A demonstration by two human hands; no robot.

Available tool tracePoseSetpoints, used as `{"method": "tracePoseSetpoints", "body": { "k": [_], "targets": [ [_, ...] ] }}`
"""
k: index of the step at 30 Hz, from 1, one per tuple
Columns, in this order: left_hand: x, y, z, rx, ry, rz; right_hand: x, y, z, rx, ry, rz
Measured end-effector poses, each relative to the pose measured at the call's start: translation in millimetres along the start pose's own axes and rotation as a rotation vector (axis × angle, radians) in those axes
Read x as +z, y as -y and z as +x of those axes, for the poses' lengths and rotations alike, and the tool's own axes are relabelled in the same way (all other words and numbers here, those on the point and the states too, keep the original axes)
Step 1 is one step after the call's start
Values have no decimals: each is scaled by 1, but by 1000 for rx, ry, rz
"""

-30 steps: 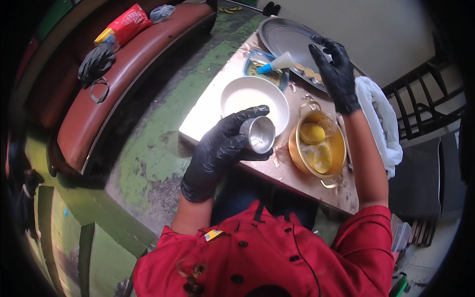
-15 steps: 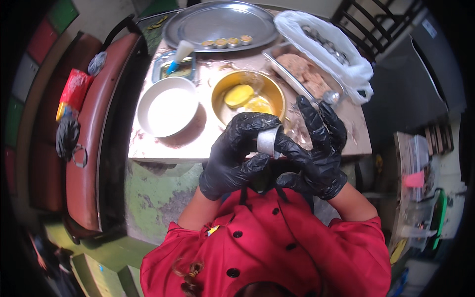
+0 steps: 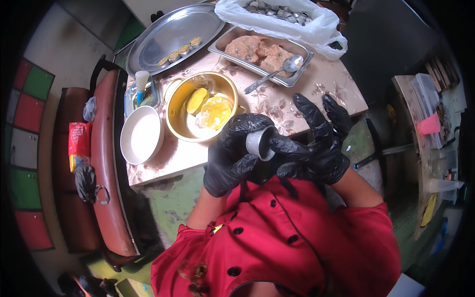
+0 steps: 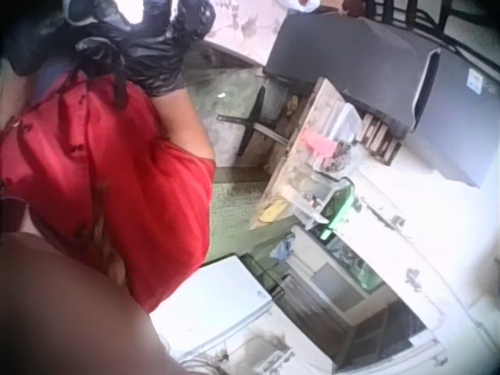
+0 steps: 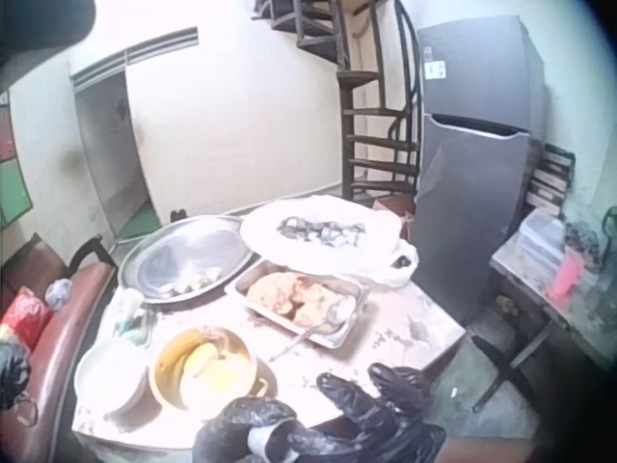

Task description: The person assembles small food portions by placing yellow circular discs into metal molds, adding a spoonful of meat mixture, and pressing the edges to seal. They repeat this process multiple times and place the finished items on a tray.

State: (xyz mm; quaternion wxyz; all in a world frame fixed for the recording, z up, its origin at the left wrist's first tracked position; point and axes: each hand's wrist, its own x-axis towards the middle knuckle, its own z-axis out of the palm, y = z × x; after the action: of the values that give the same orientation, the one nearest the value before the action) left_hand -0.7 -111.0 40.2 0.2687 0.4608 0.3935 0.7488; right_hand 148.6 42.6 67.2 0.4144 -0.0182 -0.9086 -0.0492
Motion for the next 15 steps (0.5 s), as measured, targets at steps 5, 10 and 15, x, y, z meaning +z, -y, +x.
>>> {"method": "tracePoseSetpoints", "body": {
  "k": [5,10,15],
  "targets": [
    [0,15,3,192,-12,418,-6,14,4,233,96,604],
    [3,18,9,437,194,817,-5,25,-9,1094,150,1552],
    [8,43,2,458,195,779,-20,8,-1,1031,232,1600]
  ]
}}
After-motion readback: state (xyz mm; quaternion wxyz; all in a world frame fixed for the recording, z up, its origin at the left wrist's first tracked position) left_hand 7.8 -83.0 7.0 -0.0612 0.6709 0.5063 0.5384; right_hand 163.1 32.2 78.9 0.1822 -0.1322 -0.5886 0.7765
